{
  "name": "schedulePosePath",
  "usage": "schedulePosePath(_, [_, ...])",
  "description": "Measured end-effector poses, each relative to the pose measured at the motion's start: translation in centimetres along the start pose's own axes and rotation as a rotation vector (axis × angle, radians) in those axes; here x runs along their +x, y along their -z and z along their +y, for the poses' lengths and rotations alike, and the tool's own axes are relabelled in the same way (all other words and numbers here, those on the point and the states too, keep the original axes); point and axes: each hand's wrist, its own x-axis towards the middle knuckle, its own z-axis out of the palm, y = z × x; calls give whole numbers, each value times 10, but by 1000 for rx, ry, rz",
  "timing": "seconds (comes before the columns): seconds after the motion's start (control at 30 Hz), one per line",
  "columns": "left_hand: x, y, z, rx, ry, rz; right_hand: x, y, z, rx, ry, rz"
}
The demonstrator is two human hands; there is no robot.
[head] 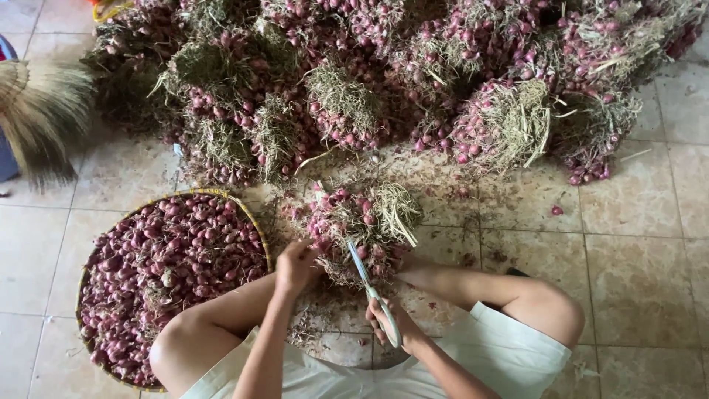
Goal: Trimming the roots and tops of shallots using scissors and placing the cleaned bulbs into a woven basket.
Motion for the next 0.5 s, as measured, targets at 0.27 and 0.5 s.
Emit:
schedulePosePath(0.27, [8,-28,-18,262,-200,-63,-19,-1,3,-66,-144,5])
schedulePosePath(0.5, [-10,2,25,334,-153,-187,-3,-16,-8,-9,-220,-13])
